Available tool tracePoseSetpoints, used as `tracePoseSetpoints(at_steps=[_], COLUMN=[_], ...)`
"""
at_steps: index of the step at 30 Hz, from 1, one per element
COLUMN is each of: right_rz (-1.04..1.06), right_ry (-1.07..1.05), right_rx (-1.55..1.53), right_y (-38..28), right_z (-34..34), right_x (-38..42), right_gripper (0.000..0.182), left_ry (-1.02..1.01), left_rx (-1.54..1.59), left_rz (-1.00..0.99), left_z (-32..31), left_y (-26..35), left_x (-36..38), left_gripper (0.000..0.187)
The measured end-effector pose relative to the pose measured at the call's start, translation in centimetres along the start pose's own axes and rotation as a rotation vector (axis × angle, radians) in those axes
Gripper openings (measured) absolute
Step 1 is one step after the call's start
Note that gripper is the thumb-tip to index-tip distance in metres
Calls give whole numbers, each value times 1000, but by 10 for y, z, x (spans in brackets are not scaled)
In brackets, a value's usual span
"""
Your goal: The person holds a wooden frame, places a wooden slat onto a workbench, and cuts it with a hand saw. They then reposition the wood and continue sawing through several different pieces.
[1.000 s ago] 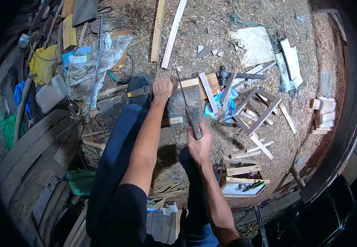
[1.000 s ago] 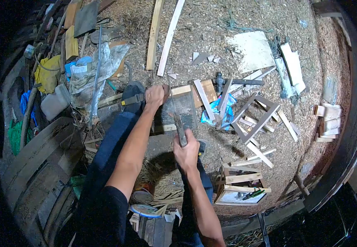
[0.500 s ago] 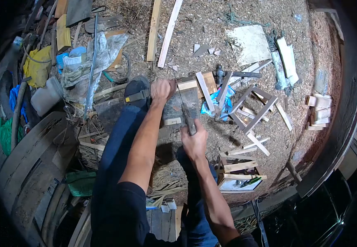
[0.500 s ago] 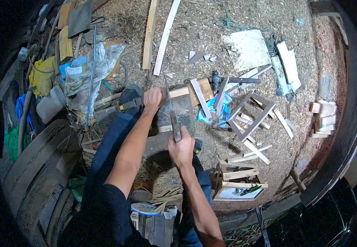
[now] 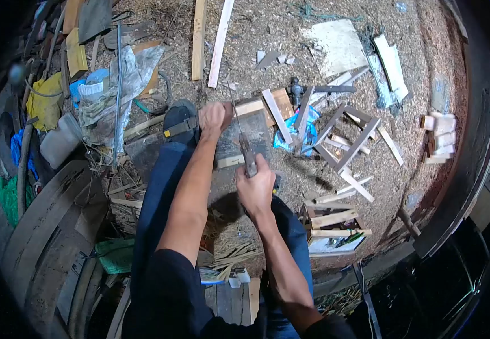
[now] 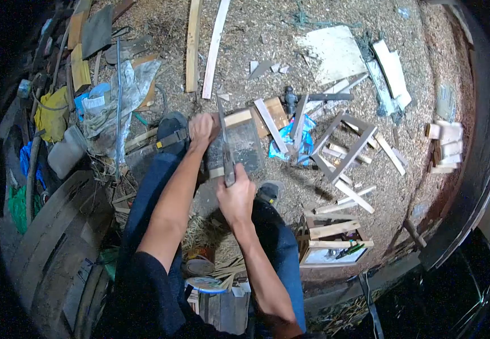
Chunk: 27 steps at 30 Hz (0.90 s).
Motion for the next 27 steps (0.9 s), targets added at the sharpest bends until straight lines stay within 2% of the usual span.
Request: tracePoseSetpoints(at_steps=[1, 2, 3, 4, 6, 8, 10, 12, 14, 16, 17, 23, 25, 26, 27], right_rz=[123, 226, 181, 22, -2, 72, 115, 86, 29, 141, 66, 104, 154, 89, 143], right_ry=[51, 16, 77, 29, 27, 84, 126, 121, 120, 173, 114, 167, 136, 54, 108], right_rx=[9, 90, 42, -1, -12, -2, -33, -31, -52, -51, -73, -143, -150, -121, -131], right_y=[-15, -17, -30, -32, -21, -11, -8, -5, 6, 6, 12, 27, 31, 36, 38], right_z=[8, 16, 30, 42, 57, 56, 52, 45, 33, 22, 15, -7, -15, -19, -20], right_x=[11, 35, 64, 91, 99, 77, 56, 44, 37, 25, 21, -4, -7, -9, -16], right_gripper=[13, 17, 14, 14, 17, 19, 19, 19, 18, 18, 18, 18, 16, 24, 24], left_ry=[12, 35, 28, 4, -28, 67, 43, 156, 135, 146, 161, 236, 151, 154, 142], left_rx=[-12, 0, 0, -5, 69, 8, 6, -2, -21, -1, -11, -64, -63, -127, -98], left_rz=[5, 4, 4, -5, -78, 23, 3, -41, -29, -54, -63, -71, -31, -19, -29], left_z=[3, 11, 9, 2, 2, -7, -8, -9, -9, -5, -6, -13, -13, -10, -12], left_y=[2, 8, 5, 0, 6, -2, -1, -3, -1, 1, 0, -1, -3, -2, -3], left_x=[4, -10, -18, -13, -2, 7, 0, 3, 6, 8, 8, 7, 5, 8, 6], left_gripper=[46, 46, 44, 43, 46, 51, 50, 50, 50, 50, 49, 48, 49, 49, 48])
Point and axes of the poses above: each hand's wrist, its own x-axis away from the middle knuckle, its own z-axis out of the back of the hand, y = z × x, the point moved 4 cm from there along -x, towards the middle knuckle, and after that the axes turned 15 degrees about z, right-handed, at the moved point
